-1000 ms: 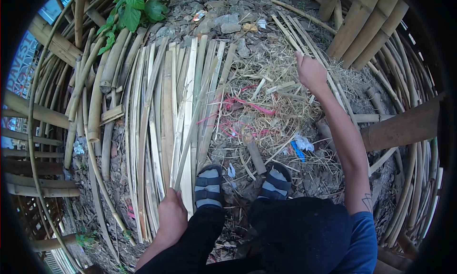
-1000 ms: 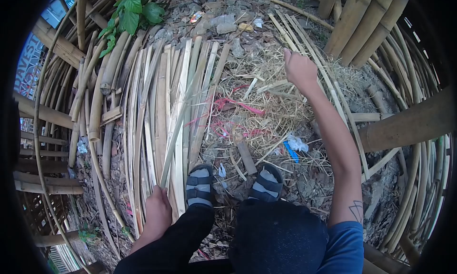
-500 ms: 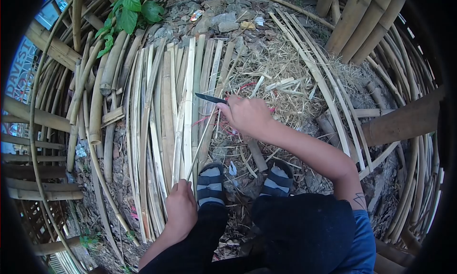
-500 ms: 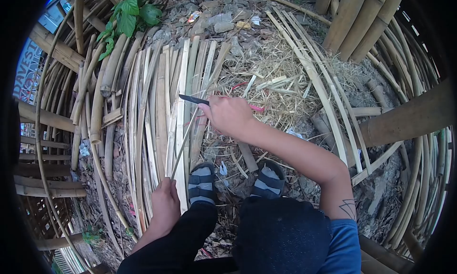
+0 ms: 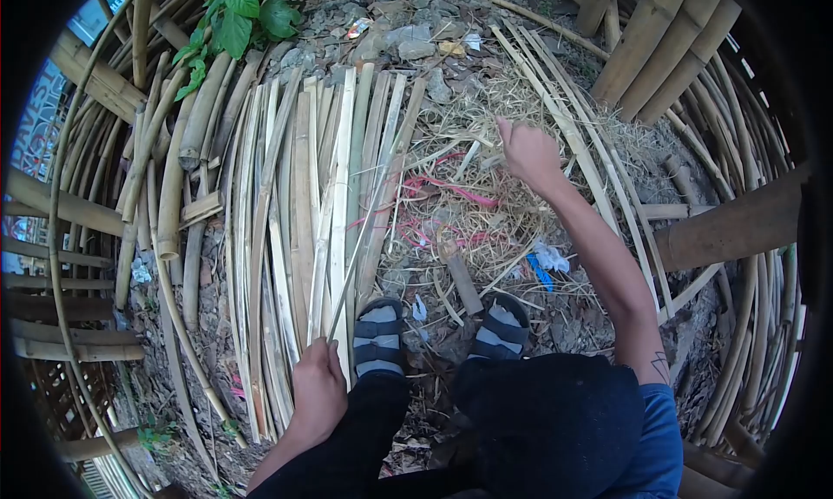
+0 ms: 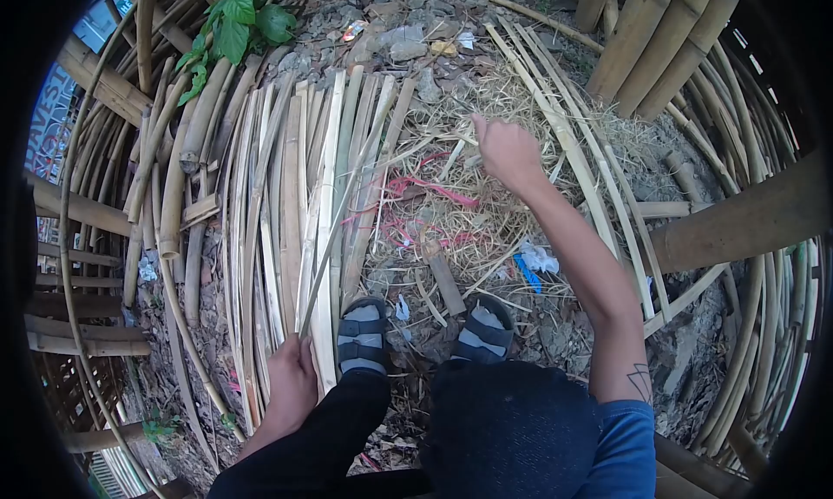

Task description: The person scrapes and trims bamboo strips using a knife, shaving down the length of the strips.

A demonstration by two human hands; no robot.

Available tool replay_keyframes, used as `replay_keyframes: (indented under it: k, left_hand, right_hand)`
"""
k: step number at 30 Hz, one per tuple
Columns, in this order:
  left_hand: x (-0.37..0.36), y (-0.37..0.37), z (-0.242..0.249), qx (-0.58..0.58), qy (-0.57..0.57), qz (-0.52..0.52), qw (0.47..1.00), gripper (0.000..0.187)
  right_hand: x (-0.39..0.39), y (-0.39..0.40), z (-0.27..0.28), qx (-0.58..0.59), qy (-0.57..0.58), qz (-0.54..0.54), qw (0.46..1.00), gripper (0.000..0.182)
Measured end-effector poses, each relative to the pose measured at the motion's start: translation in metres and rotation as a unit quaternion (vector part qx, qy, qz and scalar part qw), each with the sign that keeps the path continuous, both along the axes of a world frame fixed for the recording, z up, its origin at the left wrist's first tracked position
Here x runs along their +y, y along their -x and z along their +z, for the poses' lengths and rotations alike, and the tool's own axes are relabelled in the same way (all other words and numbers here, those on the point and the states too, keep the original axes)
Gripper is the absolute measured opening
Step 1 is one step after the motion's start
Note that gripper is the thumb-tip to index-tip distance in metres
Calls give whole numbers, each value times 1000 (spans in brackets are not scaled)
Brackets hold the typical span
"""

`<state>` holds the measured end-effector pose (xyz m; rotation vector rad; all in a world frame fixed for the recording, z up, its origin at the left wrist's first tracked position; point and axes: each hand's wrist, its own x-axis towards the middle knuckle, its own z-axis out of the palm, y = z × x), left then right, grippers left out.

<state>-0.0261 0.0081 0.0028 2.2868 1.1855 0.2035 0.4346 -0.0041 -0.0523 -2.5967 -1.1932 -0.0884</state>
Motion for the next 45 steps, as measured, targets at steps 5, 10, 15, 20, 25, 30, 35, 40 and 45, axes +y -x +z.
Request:
replay_keyframes:
  k: [5, 10, 15, 20, 25, 30, 35, 40, 45]
  left_hand:
    - [2, -2, 2, 0, -25, 41, 999, 20]
    - [1, -11, 5, -25, -35, 39, 998, 23]
    - [-2, -16, 7, -17, -10, 38, 999, 26]
    - [-2, -12, 5, -17, -23, 22, 999, 27]
    - [-4, -14, 10, -13, 2, 18, 1000, 27]
    - [-4, -1, 8, -20, 12, 55, 998, 29]
    - [2, 4, 6, 8, 22, 44, 999, 30]
    - [-1, -6, 6, -17, 67, 50, 996, 33]
    - [-3, -9, 10, -2, 83, 53, 995, 33]
  right_hand:
    - [-18, -13, 11, 11, -73, -93, 993, 69]
    - [-18, 99, 27, 151, -206, 124, 959, 50]
    - [7, 174, 1, 181, -198, 273, 924, 39]
    - [29, 163, -5, 119, -161, 224, 954, 49]
    - [40, 128, -8, 44, -95, 214, 971, 48]
    - [47, 43, -36, 141, -13, 25, 990, 67]
    - [11, -4, -33, 161, -113, -121, 973, 73]
    - [-6, 95, 13, 274, -338, 49, 899, 65]
    - [28, 140, 26, 375, -347, 47, 858, 51]
